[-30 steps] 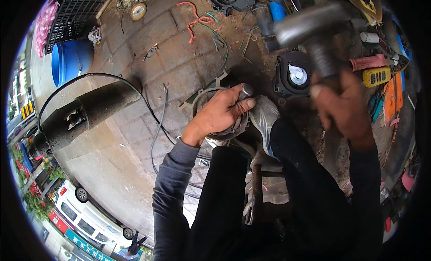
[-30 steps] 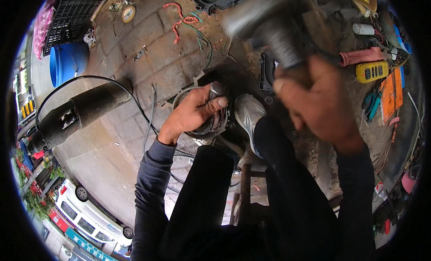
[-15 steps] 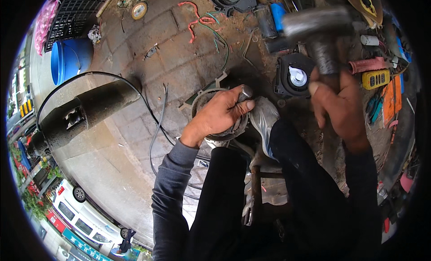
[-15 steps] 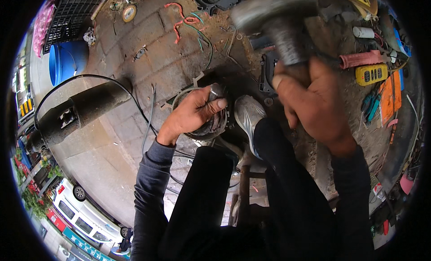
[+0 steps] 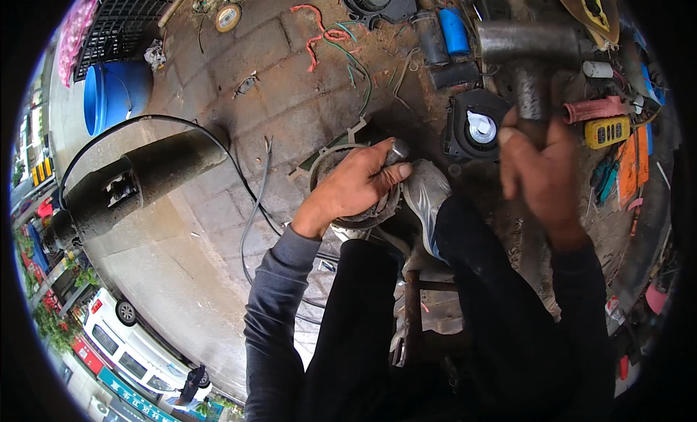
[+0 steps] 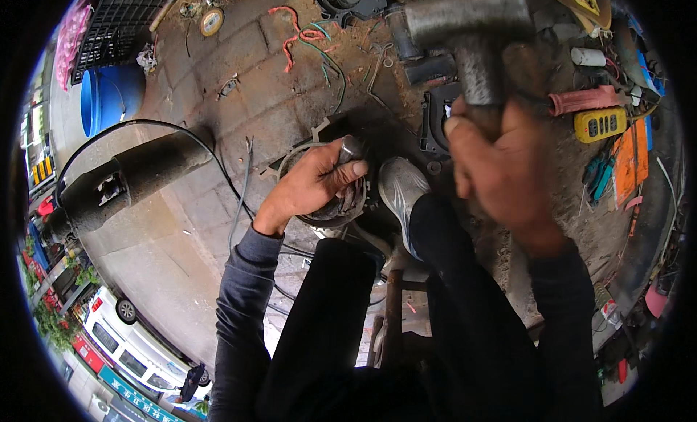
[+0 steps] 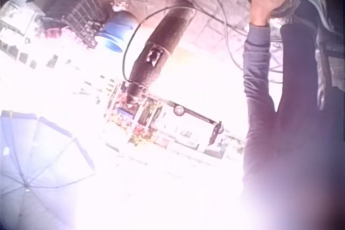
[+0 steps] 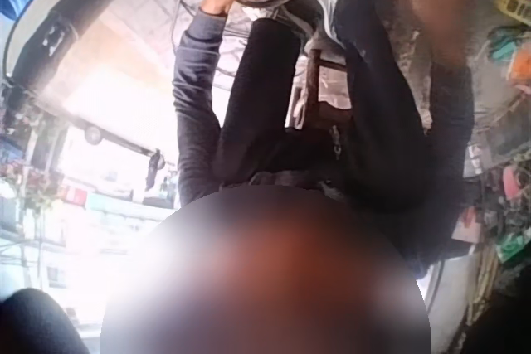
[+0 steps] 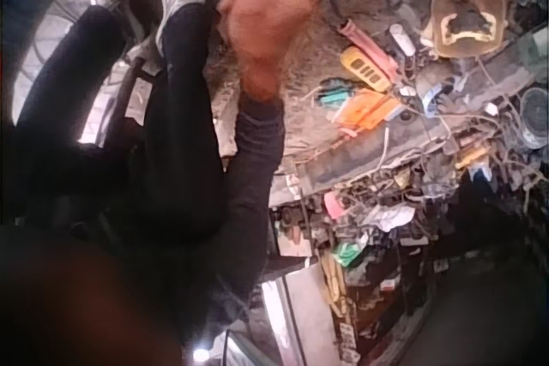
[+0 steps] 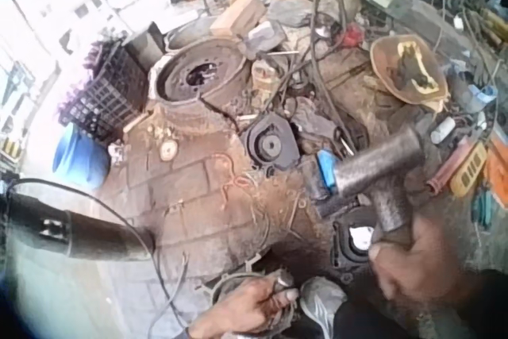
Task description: The person uses a hammer and a metal punch to repeatedly strike and pry at a cylindrical motor component, attempting to dislodge or separate internal parts. The person holds the motor with one hand and strikes with the other, occasionally adjusting the punch position.
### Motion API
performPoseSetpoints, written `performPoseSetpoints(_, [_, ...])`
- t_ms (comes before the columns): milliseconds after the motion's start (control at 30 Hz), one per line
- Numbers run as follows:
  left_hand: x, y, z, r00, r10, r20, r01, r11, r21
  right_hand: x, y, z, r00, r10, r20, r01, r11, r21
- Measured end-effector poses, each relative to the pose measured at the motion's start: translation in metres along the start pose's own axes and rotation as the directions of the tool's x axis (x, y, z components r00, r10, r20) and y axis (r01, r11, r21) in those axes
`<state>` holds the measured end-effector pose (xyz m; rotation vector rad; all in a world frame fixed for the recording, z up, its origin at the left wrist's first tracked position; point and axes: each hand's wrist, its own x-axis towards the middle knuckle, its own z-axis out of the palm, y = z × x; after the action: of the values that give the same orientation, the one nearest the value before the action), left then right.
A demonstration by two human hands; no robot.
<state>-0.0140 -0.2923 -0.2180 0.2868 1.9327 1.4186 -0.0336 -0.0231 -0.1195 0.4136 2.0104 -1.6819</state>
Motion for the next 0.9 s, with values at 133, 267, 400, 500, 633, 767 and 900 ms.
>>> performPoseSetpoints(133, [-0.002,0.001,-0.003,0.998,-0.055,0.016,0.054,0.995,0.078,0.007,0.024,0.020,0.939,-0.063,0.337,0.186,0.920,-0.345])
performPoseSetpoints(267, [-0.004,-0.003,-0.002,0.998,-0.030,-0.064,0.023,0.994,-0.109,0.013,0.024,-0.004,0.899,0.157,0.409,-0.077,0.976,-0.206])
performPoseSetpoints(400, [-0.003,-0.003,-0.003,0.997,-0.037,-0.062,0.028,0.989,-0.145,0.011,-0.011,-0.016,0.968,-0.031,0.249,0.038,0.999,-0.023])
performPoseSetpoints(500, [-0.003,0.000,-0.004,0.998,-0.026,-0.061,0.019,0.993,-0.114,0.011,-0.017,-0.003,0.995,-0.094,0.039,0.097,0.991,-0.089])
performPoseSetpoints(633, [-0.005,0.007,-0.006,0.993,-0.085,-0.087,0.076,0.992,-0.106,0.019,0.012,0.015,0.883,0.129,0.451,0.064,0.919,-0.388])
performPoseSetpoints(767, [-0.005,0.005,-0.008,0.989,-0.144,-0.043,0.137,0.983,-0.125,0.025,0.012,-0.001,0.858,0.136,0.495,-0.070,0.986,-0.150])
performPoseSetpoints(900, [-0.003,0.000,-0.009,0.992,-0.120,-0.033,0.112,0.977,-0.179,0.027,-0.023,-0.006,0.974,-0.016,0.226,0.027,0.999,-0.045])
